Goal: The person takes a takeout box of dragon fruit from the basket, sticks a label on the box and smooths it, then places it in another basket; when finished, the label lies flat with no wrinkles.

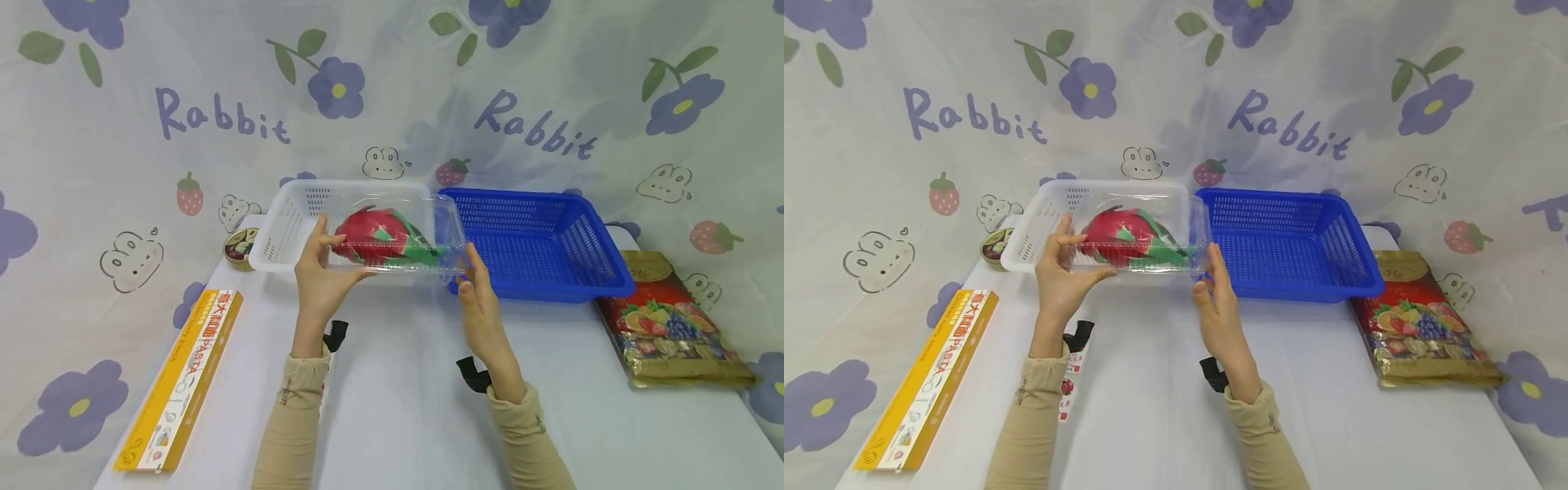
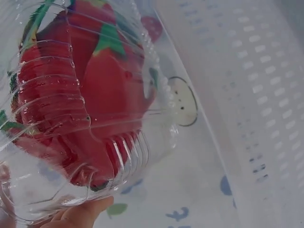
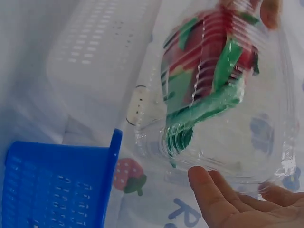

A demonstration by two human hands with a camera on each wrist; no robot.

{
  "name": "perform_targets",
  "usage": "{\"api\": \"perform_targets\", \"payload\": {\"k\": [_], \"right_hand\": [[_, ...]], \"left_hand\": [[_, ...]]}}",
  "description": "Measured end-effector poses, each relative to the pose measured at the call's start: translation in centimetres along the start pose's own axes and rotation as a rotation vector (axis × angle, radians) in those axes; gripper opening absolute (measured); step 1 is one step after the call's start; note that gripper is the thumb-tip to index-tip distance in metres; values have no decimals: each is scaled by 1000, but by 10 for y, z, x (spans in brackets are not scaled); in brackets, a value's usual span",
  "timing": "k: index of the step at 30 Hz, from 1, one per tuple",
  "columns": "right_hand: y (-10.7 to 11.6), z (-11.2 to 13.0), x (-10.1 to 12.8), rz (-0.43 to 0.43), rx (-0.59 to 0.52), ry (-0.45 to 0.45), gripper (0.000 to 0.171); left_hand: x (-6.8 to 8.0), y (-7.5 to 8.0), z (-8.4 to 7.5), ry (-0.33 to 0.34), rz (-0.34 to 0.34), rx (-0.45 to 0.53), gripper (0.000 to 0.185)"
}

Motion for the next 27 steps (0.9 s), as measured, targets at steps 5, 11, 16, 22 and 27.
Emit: {"api": "perform_targets", "payload": {"k": [5, 11, 16, 22, 27], "right_hand": [[15, -6, 7, -5, -79, -61, 86], [31, -13, 13, 10, -278, -133, 82], [41, -18, 18, 32, -409, -219, 66], [44, -19, 34, 53, -306, -180, 60], [39, -23, 49, 38, -169, -93, 65]], "left_hand": [[19, -7, -23, -83, 64, 33, 60], [50, -14, -56, -223, 144, -6, 61], [75, -23, -75, -321, 219, 25, 60], [99, -23, -74, -207, 218, 131, 44], [121, -16, -65, -10, 84, 76, 21]]}}
Point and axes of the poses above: each hand's wrist, its own x-axis away from the middle knuckle, its own y-axis out of the back of the hand, z = x × y, the point moved 10 cm from there along -x, towards the middle knuckle, and after that the axes turned 15 degrees about -y, right-handed, at the moved point
